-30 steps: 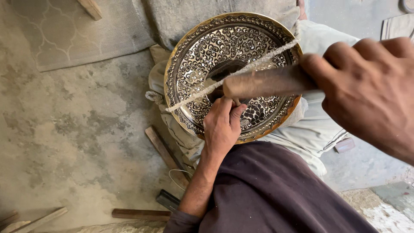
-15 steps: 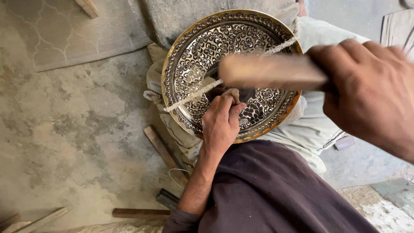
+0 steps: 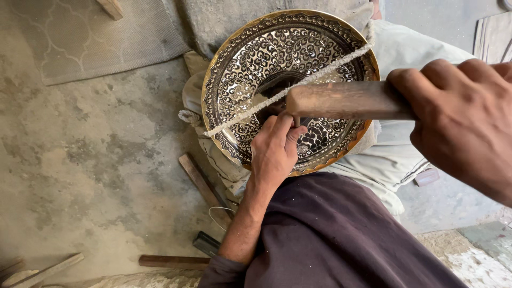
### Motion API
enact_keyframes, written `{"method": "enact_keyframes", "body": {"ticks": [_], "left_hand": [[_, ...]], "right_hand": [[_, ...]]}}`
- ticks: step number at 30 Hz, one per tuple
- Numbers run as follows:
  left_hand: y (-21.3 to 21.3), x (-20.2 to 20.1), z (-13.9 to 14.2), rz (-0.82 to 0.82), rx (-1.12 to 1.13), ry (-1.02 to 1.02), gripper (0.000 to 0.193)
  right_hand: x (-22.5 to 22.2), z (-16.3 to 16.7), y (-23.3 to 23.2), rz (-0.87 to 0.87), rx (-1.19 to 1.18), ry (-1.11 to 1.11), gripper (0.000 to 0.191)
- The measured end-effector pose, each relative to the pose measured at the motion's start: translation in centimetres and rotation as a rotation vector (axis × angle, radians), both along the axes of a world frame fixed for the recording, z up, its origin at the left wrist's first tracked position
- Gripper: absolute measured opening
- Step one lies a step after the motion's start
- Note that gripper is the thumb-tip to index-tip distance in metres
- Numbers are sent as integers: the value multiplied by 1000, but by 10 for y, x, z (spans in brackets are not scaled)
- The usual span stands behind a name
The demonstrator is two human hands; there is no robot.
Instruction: The person sits on the floor with an ornate brass tray resting on a cushion, holding a small punch against the tray surface and striking it with a wooden mallet to work the decorated metal. Later they loop a cord around the tray while continuing to hammer the punch.
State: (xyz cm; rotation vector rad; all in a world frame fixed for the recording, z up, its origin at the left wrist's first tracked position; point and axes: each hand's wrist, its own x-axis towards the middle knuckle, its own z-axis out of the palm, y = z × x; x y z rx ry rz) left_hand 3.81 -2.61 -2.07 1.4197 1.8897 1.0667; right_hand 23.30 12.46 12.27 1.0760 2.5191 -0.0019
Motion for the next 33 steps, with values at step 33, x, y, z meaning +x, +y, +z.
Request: {"method": "enact_keyframes", "body": {"ticks": [33], "left_hand": [[-17, 21, -32, 177, 461, 146, 20]], "right_hand": [[4, -101, -43, -496, -153, 854, 48]]}}
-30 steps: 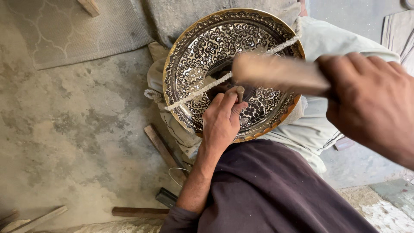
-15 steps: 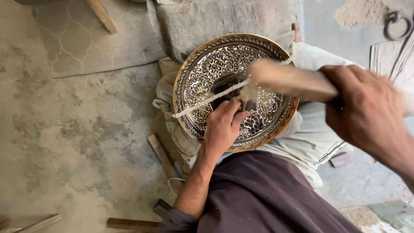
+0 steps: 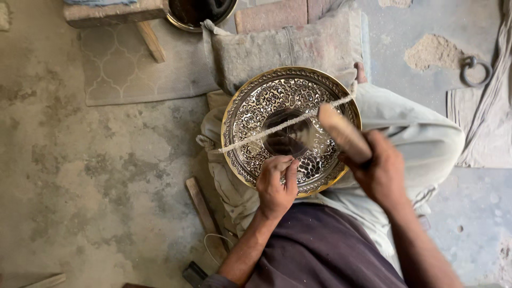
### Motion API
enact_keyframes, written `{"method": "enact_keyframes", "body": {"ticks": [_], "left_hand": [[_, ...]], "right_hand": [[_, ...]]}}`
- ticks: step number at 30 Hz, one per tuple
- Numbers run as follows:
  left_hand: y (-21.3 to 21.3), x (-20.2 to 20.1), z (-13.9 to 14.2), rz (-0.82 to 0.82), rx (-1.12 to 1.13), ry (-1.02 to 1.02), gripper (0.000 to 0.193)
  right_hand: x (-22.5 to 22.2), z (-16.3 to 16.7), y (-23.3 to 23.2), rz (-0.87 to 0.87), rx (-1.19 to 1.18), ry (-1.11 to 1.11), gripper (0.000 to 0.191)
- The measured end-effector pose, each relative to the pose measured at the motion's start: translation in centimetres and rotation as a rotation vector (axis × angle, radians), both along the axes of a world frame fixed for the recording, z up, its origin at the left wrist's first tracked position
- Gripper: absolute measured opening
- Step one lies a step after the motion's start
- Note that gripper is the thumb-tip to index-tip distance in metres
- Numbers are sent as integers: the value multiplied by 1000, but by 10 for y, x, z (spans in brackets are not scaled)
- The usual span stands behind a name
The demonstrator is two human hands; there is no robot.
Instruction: The person sits on the floor with an ornate brass tray resting on a cushion, holding a small punch against the tray surface and striking it with a wooden mallet to work the decorated metal. Later they loop a cord around the tray while continuing to hammer the punch.
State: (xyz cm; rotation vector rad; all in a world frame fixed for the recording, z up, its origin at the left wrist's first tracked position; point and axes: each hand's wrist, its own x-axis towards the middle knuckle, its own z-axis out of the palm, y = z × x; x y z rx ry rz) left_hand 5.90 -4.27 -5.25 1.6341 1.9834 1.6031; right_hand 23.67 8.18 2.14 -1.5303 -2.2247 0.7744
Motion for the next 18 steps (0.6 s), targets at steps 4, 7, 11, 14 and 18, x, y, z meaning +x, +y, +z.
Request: {"method": "enact_keyframes", "body": {"ticks": [4, 7, 11, 14, 18], "left_hand": [[22, -31, 0, 105, 103, 96, 22], [38, -52, 12, 152, 125, 175, 23], [21, -47, 25, 77, -28, -190, 25], [-9, -45, 34, 125, -79, -235, 13], [-41, -45, 44, 239, -258, 60, 23]], "right_hand": [[-4, -19, -17, -41, -119, 92, 41], [-1, -20, -21, -87, -289, 69, 41], [8, -26, -24, -19, -123, 45, 45], [28, -33, -31, -203, -174, 129, 50], [65, -38, -34, -440, -303, 246, 59]]}}
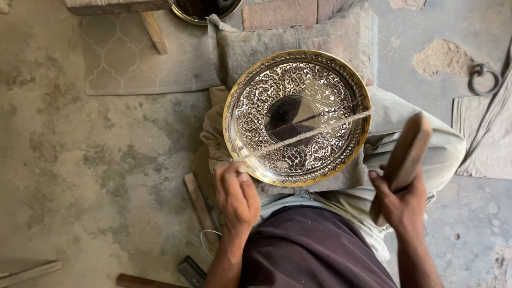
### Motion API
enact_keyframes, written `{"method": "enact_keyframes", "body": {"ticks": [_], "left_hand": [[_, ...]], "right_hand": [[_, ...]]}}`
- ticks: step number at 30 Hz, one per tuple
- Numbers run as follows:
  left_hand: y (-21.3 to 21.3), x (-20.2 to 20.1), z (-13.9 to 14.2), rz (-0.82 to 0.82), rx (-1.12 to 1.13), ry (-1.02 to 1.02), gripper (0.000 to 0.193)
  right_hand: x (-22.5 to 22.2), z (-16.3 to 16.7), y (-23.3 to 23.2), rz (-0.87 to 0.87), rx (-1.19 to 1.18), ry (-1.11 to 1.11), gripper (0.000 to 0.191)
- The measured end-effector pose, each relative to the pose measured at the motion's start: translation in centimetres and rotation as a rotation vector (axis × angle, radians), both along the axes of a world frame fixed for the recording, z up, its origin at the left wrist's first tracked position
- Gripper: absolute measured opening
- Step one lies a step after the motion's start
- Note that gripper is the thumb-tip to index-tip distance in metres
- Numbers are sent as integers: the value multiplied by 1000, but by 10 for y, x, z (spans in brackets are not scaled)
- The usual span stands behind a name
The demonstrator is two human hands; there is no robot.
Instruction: The person sits on the floor with an ornate brass tray resting on a cushion, holding a small punch against the tray surface and striking it with a wooden mallet to work the decorated metal. Later they loop a cord around the tray while continuing to hammer the punch.
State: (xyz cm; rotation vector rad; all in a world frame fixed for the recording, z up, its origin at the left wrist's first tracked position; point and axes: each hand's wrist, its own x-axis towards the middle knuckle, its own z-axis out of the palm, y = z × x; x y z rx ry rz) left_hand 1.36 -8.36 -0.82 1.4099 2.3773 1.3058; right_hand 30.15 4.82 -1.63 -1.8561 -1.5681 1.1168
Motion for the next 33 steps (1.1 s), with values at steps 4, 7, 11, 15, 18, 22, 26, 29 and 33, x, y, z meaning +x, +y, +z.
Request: {"method": "enact_keyframes", "body": {"ticks": [4, 7, 11, 15, 18, 22, 26, 29, 33], "left_hand": [[21, 16, -1, -127, -393, 364, 84], [51, 8, -8, -20, -367, 415, 86], [52, -16, -7, 165, -231, 232, 71], [19, -16, 1, 102, -135, 173, 45], [0, -25, 4, 248, -167, -23, 36], [-10, -49, 4, 105, -375, -251, 44], [4, -64, 7, 147, -229, -177, 20], [28, -75, 12, 288, -98, -133, 16], [48, -79, 17, 204, -73, -95, 21]], "right_hand": [[15, -3, 8, 40, -167, -233, 62], [12, -5, 8, 92, -185, -333, 68], [4, -2, 7, 172, -130, -350, 74], [-1, -2, 9, 394, 85, -381, 68], [-16, 5, 9, 298, 95, -222, 49], [-50, 15, 8, 250, 102, 87, 41], [-73, 22, 27, 383, 14, -54, 34], [-76, 27, 43, 389, 69, -104, 32], [-71, 30, 51, 371, 152, -44, 31]]}}
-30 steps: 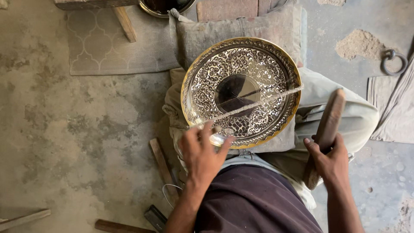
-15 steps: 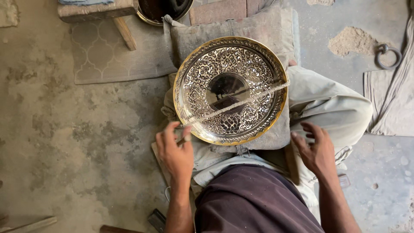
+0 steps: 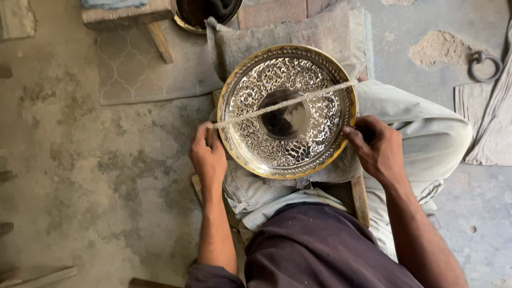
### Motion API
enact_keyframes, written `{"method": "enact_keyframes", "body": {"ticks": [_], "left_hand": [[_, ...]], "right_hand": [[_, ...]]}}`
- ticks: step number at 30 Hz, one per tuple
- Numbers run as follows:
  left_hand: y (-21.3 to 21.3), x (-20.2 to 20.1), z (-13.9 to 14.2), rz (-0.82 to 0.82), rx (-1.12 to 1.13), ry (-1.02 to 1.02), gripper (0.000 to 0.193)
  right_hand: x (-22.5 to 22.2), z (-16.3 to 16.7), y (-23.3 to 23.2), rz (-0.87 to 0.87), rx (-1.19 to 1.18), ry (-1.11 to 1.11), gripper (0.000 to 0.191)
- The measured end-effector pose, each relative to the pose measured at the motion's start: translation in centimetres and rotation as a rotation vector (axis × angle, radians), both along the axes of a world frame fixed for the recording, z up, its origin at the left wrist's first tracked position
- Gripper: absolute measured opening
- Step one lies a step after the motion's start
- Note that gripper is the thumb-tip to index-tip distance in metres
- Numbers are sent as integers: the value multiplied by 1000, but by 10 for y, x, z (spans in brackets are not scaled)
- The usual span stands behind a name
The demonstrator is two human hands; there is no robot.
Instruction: The person sits on the floor with an ornate brass tray resting on a cushion, holding a small punch against the tray surface and striking it with a wooden mallet to work the decorated metal. Later they loop a cord around the tray while continuing to hammer the punch.
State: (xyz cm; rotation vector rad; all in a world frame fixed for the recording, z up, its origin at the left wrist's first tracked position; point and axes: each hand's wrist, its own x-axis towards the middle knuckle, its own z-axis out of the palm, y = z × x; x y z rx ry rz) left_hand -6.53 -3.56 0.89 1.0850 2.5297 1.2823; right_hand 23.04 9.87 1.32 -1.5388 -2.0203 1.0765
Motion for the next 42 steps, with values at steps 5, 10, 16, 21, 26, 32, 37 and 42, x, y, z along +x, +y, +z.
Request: {"method": "enact_keyframes", "body": {"ticks": [5, 10, 16, 21, 26, 32, 37, 42], "left_hand": [[-38, 20, -1, 97, -51, -111, 35], [-79, 47, 4, 41, -33, -129, 25], [-69, 85, 15, -37, 165, -511, 11], [-31, 101, 7, -215, 167, -466, 14], [-1, 106, -11, -203, 94, -394, 29], [8, 113, -34, -243, 160, -350, 35], [7, 114, -41, -281, 232, -148, 24], [5, 110, -37, -295, 173, -236, 24]], "right_hand": [[23, -9, -2, -144, -125, 76, 29], [37, -38, -18, 87, -68, -175, 48], [30, -33, -14, 183, -321, -204, 81], [18, -27, 14, 332, -488, -47, 79], [52, -25, 24, 37, -793, -60, 69], [122, 18, 25, 0, -503, 522, 53], [82, 53, 29, 303, -180, 79, 69], [3, 97, 38, 617, 153, -787, 80]]}}
